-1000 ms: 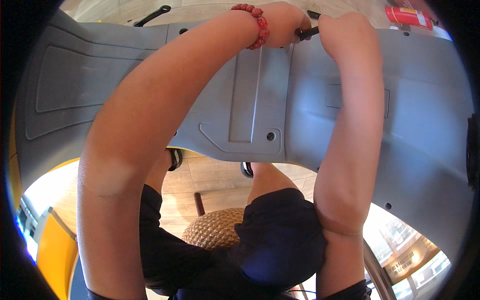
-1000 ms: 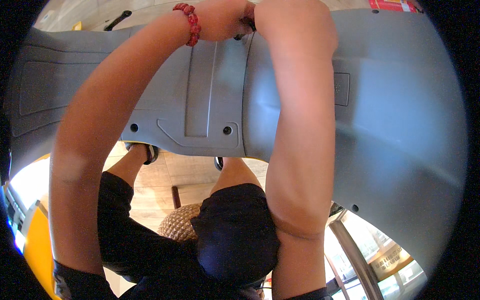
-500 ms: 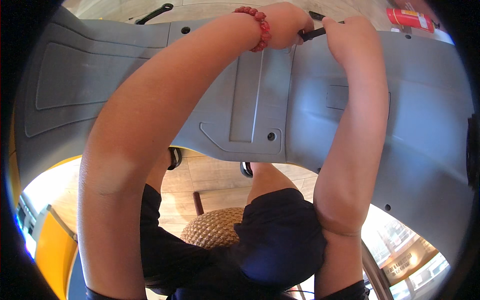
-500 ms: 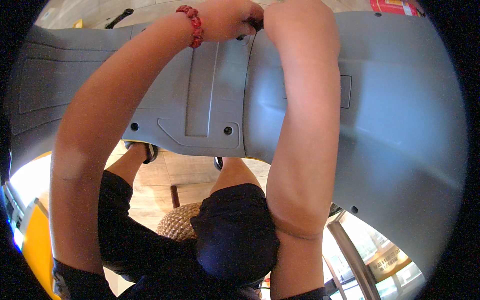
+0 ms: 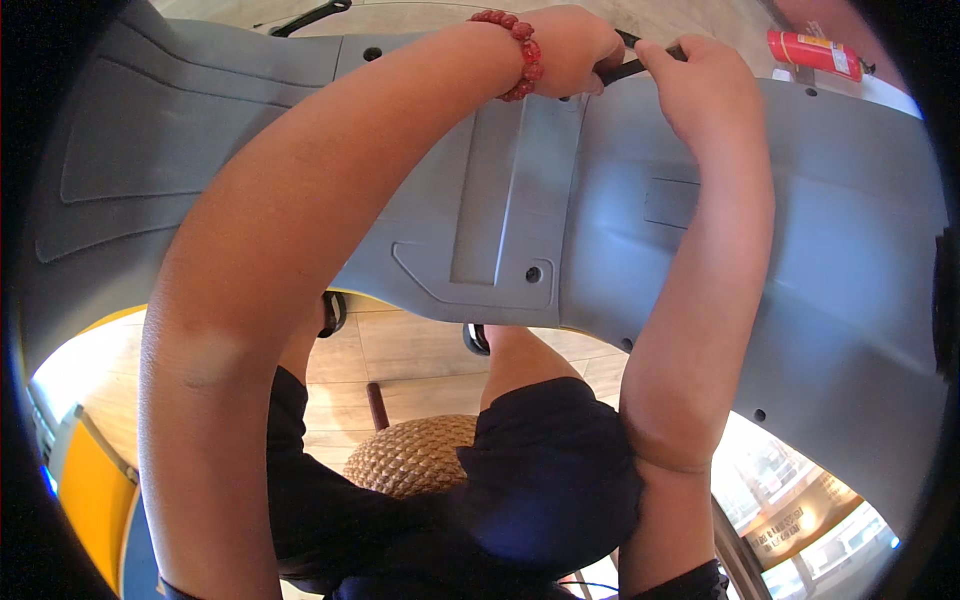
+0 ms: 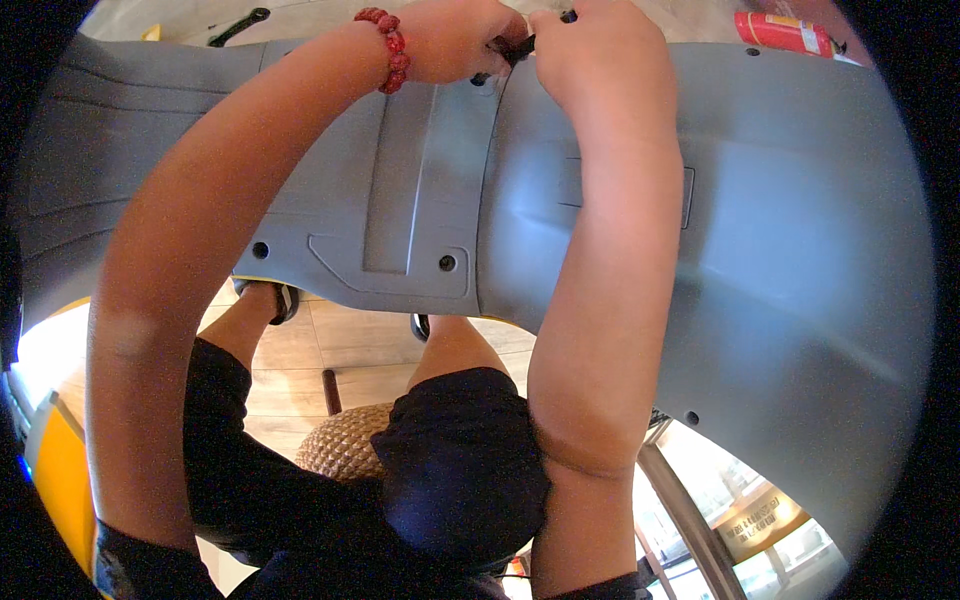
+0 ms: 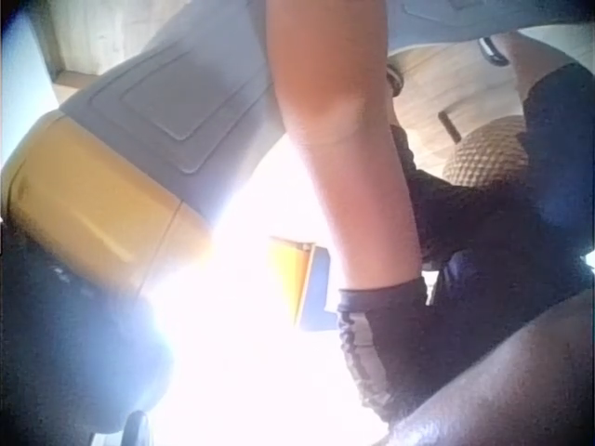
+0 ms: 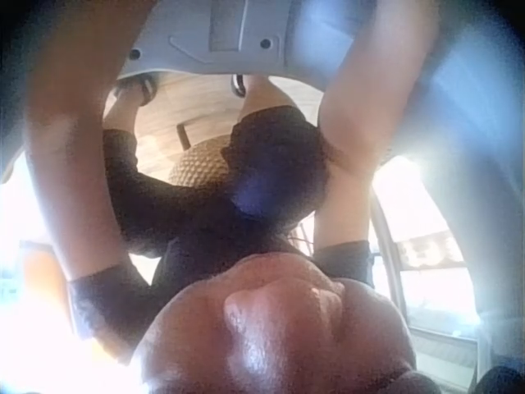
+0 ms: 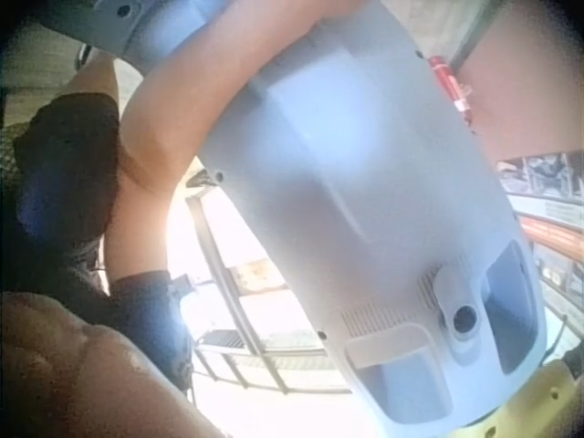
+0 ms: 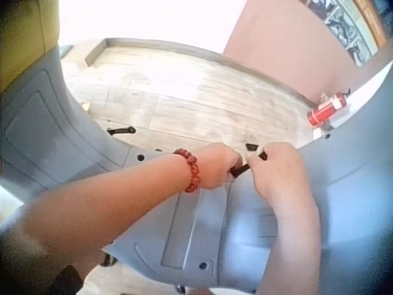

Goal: Repairing a yellow electric scooter by using a screwdriver to tighten or remove screws from the footboard panel.

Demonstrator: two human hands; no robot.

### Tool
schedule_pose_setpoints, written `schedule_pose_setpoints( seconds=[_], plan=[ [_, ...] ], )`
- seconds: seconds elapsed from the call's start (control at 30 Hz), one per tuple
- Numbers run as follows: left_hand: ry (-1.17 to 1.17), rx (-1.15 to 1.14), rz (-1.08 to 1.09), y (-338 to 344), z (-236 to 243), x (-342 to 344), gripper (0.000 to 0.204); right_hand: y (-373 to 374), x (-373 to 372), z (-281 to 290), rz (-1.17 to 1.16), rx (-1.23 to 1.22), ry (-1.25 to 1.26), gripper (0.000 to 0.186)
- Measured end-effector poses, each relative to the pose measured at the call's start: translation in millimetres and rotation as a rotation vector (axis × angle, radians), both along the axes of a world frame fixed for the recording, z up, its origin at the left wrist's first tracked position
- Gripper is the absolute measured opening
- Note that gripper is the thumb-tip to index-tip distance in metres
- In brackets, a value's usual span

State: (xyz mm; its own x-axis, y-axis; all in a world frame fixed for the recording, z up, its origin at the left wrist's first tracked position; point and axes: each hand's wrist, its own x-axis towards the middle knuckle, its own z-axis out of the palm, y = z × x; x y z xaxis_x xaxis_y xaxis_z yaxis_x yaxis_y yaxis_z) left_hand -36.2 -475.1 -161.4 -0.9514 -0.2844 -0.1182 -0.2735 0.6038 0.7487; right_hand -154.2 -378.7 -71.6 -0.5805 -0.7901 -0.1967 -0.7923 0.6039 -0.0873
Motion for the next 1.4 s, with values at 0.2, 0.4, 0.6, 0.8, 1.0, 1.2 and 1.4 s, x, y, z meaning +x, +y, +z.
schedule_pose_setpoints(
  seconds=[0.2,0.4,0.6,0.8,1.0,1.2,1.4],
  plan=[
    [0.035,-0.003,0.024,0.3,2.5,4.9,0.021,2.7,-3.6,0.7,0.004,0.003,-0.011,0.049],
    [-0.008,-0.014,0.028,3.3,2.6,-3.0,0.021,0.8,-4.0,-1.9,-0.081,0.001,-0.042,0.052],
    [-0.007,-0.05,-0.015,0.9,3.7,-2.7,0.021,0.8,-1.2,-0.6,-0.12,0.003,-0.035,0.05],
    [-0.023,-0.052,0.0,3.3,2.5,-2.1,0.022,2.1,-1.1,-2.2,-0.1,-0.034,-0.084,0.048],
    [-0.004,-0.052,0.019,2.8,4.0,1.4,0.021,3.2,-3.5,0.3,0.021,-0.064,-0.08,0.048],
    [-0.018,-0.033,0.015,3.4,4.9,-1.2,0.019,-2.4,-17.5,-5.8,0.03,0.083,0.042,0.044],
    [-0.156,-0.014,-0.039,0.4,13.9,-7.8,0.02,-8.1,-38.0,-26.9,0.416,0.202,0.42,0.045]
  ],
)
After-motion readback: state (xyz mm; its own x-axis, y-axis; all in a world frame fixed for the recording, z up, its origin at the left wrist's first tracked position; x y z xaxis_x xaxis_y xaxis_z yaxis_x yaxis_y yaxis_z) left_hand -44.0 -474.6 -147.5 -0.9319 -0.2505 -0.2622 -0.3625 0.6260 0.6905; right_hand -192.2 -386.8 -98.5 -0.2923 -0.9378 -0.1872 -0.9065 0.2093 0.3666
